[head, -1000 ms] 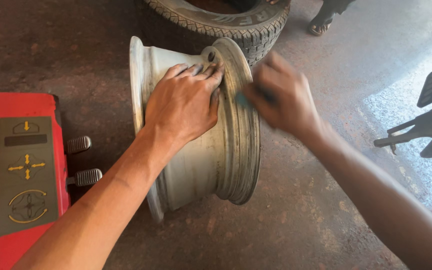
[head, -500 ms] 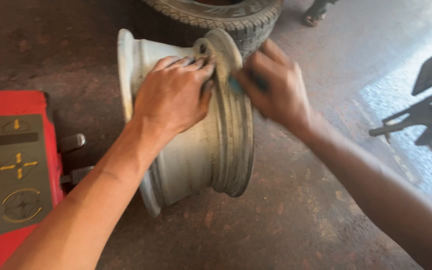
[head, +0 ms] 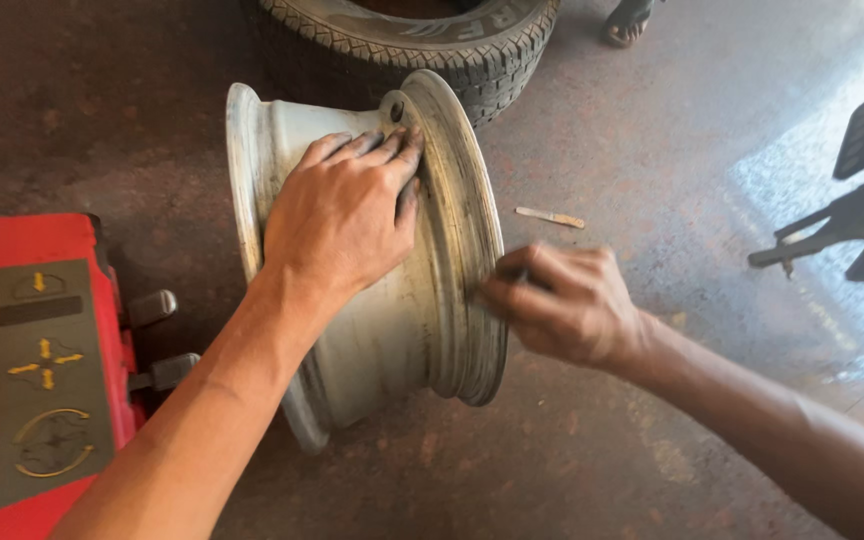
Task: The person scrubs a silver car wheel rim with a blue abrasive pad, focusing on the outer edge and inner barrel. They rotate the rim to access different sections and continue scrubbing the surface.
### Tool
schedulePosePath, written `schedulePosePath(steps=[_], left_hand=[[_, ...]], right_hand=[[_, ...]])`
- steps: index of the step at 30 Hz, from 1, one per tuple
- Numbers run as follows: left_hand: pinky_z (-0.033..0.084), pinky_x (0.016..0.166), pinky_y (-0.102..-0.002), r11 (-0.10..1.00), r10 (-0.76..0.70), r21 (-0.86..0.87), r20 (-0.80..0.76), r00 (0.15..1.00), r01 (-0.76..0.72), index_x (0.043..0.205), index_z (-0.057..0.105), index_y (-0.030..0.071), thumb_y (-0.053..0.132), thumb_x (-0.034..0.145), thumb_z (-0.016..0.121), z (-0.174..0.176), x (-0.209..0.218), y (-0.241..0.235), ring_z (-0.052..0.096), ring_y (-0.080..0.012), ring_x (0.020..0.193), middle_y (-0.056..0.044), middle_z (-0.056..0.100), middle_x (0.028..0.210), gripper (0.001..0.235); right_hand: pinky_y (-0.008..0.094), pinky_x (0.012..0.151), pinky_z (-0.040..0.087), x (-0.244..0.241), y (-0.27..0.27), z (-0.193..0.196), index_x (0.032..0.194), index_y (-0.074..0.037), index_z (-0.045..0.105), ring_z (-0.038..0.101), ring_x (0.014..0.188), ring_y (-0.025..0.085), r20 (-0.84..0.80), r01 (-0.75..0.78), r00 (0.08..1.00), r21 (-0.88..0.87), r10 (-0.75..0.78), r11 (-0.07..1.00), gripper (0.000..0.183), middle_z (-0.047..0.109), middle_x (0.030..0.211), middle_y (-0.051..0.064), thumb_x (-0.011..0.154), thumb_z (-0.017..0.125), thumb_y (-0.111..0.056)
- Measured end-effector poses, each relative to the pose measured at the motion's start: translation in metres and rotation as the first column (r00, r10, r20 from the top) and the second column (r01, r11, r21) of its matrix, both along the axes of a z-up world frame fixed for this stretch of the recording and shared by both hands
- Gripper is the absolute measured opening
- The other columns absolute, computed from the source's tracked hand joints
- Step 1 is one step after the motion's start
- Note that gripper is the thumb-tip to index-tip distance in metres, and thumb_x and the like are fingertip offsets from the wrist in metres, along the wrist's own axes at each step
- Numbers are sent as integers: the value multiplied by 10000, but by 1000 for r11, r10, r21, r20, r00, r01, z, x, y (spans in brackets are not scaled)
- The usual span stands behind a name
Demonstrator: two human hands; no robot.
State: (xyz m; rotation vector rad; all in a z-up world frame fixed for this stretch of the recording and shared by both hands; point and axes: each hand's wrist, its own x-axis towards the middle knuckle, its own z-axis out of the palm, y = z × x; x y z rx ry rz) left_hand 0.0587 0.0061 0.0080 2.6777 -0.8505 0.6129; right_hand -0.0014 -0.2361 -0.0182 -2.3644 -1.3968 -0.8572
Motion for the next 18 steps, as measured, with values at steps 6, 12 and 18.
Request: schedulePosePath(steps=[6,12,18], left_hand=[[386,1133,-431,998,54,24,-122,991,-51,1363,640,23,225,1027,529,6,-12,0,653,-314,1191,-149,707,1258,407],[410,1099,-455,997,49,62,-64,997,-45,1312,653,55,245,990,534,2,-6,-2,661,-303,1186,-143,700,1275,392],[428,1089,-472,1000,-10,-19,-43,999,9,1377,615,-1,210,1023,535,5,-21,-2,660,-322,1180,-167,681,1305,420]], right_hand=[[236,479,512,87,10,39,968,-80,667,580,664,108,-2,157,987,-30,-158,987,196,610,960,63,1099,733,-211],[210,311,442,26,10,38,905,-163,736,572,606,109,78,286,958,-342,-276,895,78,640,881,62,979,719,-143],[269,424,470,85,21,73,948,-86,712,548,564,125,53,215,977,-237,-208,948,215,619,904,62,1031,725,-284]])
